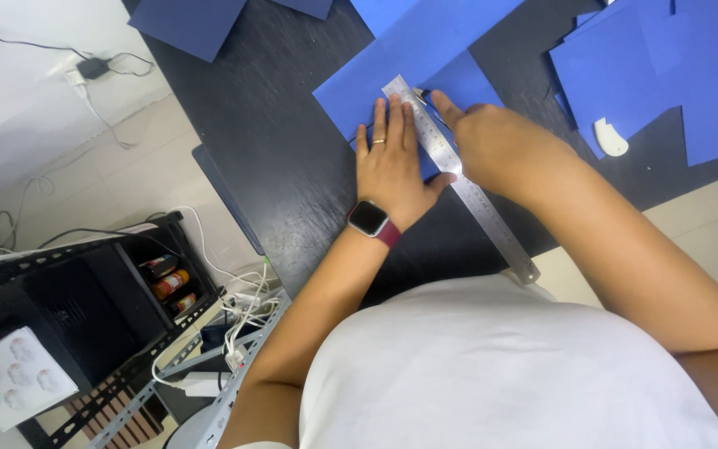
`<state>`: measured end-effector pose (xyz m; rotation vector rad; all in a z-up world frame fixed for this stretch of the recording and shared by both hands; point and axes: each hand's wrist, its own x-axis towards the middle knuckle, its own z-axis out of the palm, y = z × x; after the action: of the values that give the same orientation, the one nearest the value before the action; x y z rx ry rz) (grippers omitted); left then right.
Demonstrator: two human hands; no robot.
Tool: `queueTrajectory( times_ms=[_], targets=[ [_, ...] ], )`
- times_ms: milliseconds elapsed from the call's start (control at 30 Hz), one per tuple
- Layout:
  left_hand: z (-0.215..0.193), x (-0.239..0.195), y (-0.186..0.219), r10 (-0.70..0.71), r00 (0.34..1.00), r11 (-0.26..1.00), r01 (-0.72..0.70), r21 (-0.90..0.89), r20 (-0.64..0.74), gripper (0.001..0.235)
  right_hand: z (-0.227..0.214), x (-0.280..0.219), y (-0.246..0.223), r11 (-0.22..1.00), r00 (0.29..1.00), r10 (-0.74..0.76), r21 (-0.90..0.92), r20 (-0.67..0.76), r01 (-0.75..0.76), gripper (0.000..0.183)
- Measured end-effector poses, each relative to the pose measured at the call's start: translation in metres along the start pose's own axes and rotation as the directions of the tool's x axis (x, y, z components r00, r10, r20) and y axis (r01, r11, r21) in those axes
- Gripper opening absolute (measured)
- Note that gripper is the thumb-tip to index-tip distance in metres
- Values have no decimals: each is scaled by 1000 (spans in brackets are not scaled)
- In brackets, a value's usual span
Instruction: Cutting blue cardstock into specific shapes using a utility knife and a metal ruler on a black desk.
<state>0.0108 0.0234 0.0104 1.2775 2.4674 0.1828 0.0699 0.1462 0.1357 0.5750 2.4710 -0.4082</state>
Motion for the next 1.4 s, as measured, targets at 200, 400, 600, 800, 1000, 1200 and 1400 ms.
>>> queueTrajectory(
  times_ms=[200, 400, 600, 800, 1000, 1200, 1400],
  targets=[
    [-23, 9, 18, -52, 994, 997, 46, 68, 96, 118, -2, -18, -6, 999, 999, 5, 32, 42, -7, 64],
    [-25, 7, 20, -65, 994, 994, 57, 91, 85, 118, 10, -58, 3, 998, 993, 60, -32, 98, -57, 65],
    [-36, 5, 15, -3, 992, 997, -6, 72, 129, 113, 44, -97, 21, 990, 983, 105, -114, 153, -88, 62],
    [-21, -14, -17, 73, 997, 997, -73, -17, -10, 123, 59, -111, 84, 901, 941, 339, 295, -25, -317, 75],
    [15, -60, -34, -281, 877, 906, 109, -409, -389, 101, 163, -68, 179, 963, 686, 256, 115, -682, -245, 60],
    [-18, -60, -31, -198, 964, 919, 120, -375, -176, 123, 160, -47, 95, 999, 610, 46, 51, -791, -9, 25],
    [-12, -46, -37, -255, 941, 887, 137, -442, -221, 109, 176, -24, 47, 948, 770, 100, 295, -631, 119, 33]
  ],
)
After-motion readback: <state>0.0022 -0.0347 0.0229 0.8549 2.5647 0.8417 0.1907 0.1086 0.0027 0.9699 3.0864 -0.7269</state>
